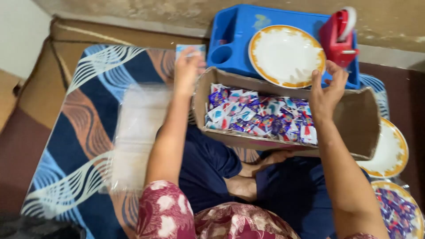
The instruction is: Packing small food packets into cardboard boxes, topping them with a decorative plate, and inserting the assembly into plastic bags.
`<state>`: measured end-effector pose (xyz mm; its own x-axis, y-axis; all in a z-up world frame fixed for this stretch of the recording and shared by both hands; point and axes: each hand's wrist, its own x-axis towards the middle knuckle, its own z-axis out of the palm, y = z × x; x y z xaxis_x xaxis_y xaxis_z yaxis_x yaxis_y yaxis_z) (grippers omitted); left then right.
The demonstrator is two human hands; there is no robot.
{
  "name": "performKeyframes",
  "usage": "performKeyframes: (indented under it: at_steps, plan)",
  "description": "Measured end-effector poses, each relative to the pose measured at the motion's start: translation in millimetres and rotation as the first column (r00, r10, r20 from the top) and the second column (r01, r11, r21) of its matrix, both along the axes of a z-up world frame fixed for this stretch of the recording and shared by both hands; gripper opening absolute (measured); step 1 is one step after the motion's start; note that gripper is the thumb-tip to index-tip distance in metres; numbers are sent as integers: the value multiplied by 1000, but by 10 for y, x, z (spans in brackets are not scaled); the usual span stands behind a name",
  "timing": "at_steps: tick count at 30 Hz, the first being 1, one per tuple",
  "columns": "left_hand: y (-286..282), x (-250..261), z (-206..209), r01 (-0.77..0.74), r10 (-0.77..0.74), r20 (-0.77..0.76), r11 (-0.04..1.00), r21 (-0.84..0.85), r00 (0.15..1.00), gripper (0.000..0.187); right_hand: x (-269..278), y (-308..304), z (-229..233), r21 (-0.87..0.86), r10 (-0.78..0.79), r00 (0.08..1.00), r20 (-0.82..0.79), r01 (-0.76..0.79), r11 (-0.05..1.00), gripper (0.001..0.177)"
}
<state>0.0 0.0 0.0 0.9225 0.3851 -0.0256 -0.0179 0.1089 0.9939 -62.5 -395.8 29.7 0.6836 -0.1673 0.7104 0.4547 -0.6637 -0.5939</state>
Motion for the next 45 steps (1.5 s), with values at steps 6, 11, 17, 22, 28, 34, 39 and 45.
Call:
performKeyframes:
  at_steps: [6,11,17,22,28,34,39,45]
  plan:
    - [2315,-881,-1417,-191,388,-166,728,658,907,45,-178,1229,519,-29,324,945,45,-323,946,34]
    - [3021,-2071,-2221,50,557,-504,637,769,660,71,-202,2369,307,-161,561,826,47,-548,821,31]
    - [2687,-2458,-1773,121,663,-554,581,805,503,81,-192,3165,-54,-297,726,682,-85,-713,635,21]
    - [3037,-2404,-2423,102,707,-473,500,860,525,36,-130,3214,-322,-466,677,724,-133,-648,602,11]
    - [3063,-2195,-1904,29,712,-149,178,984,686,16,-139,3187,-369,-477,633,746,-206,-641,601,10]
    - [2785,-1398,-91,-277,359,-48,792,545,932,9,-179,3076,-95,139,730,575,-370,-743,655,17]
    - [2030,-1141,1471,-25,8,109,988,155,994,12,-175,2650,371,376,734,618,-281,-633,677,20]
    - [1252,-990,2075,247,-207,294,963,-108,933,11,-44,1884,417,-85,526,798,-294,-570,817,83]
